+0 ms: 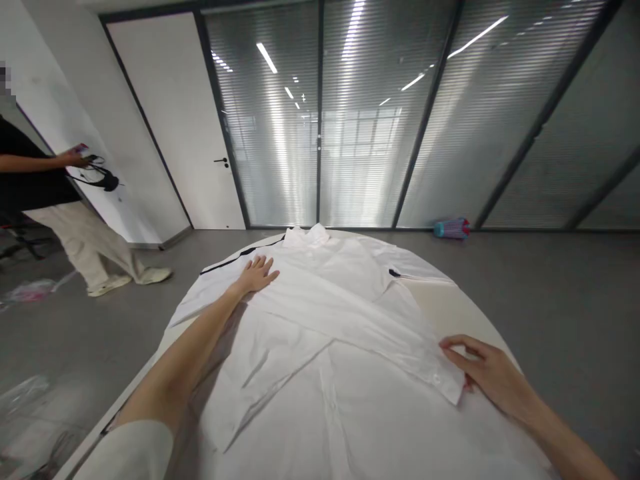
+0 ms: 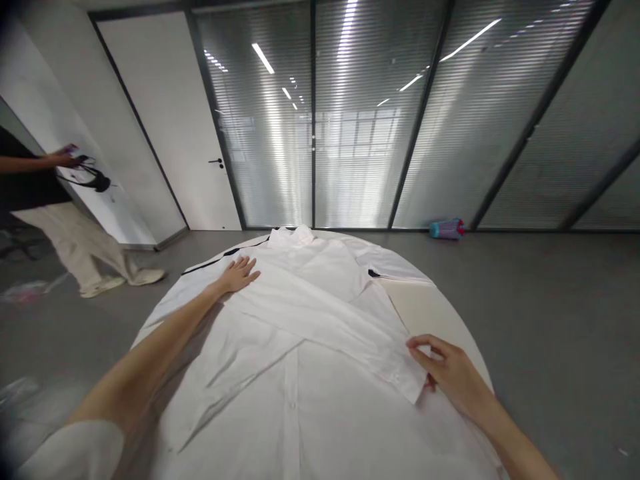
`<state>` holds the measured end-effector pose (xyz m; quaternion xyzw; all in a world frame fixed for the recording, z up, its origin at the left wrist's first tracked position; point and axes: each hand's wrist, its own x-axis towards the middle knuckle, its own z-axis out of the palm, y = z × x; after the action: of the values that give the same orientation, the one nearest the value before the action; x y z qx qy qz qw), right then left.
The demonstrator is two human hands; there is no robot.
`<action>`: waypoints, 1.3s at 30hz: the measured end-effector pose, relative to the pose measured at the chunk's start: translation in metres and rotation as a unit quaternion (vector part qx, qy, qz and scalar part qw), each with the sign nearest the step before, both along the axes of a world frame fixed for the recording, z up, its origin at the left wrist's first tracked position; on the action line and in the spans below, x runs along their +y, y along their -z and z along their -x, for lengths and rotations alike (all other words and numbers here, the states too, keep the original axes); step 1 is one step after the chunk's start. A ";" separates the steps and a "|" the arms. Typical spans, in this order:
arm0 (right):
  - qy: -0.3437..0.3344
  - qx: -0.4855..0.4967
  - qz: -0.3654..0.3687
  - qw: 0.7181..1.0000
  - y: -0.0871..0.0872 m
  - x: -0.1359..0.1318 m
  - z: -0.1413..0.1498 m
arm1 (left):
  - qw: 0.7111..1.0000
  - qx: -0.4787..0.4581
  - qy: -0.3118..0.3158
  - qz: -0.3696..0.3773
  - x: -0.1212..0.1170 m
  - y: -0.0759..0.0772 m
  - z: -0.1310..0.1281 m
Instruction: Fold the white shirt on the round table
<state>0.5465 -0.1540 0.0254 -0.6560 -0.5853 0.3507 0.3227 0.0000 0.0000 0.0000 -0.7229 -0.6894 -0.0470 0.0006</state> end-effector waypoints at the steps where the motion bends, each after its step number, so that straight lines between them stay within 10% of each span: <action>1: -0.014 -0.022 0.005 1.000 0.001 0.000 -0.004 | 1.000 0.004 0.002 0.000 -0.001 -0.002 0.000; 6: -0.036 -0.177 -0.148 0.972 -0.011 0.010 0.001 | 0.999 0.020 0.043 -0.010 -0.012 -0.016 -0.015; 11: -0.206 -0.198 -0.226 0.931 -0.039 0.035 0.074 | 0.994 -0.007 0.111 -0.012 -0.027 -0.016 -0.065; 17: -0.338 -0.265 -0.188 0.883 -0.011 0.053 0.143 | 0.995 -0.011 0.097 -0.002 -0.033 -0.001 -0.089; 27: -0.372 -0.375 -0.149 0.836 0.005 0.035 0.105 | 0.995 -0.013 0.097 0.007 -0.031 0.000 -0.085; 39: -0.320 -0.390 -0.143 0.852 0.014 0.023 0.076 | 0.996 -0.011 0.090 -0.012 -0.032 0.002 -0.085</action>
<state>0.4706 -0.1315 0.0116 -0.4620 -0.8842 0.0626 0.0286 0.0852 -0.0318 -0.0017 -0.7811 -0.6211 -0.0634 -0.0022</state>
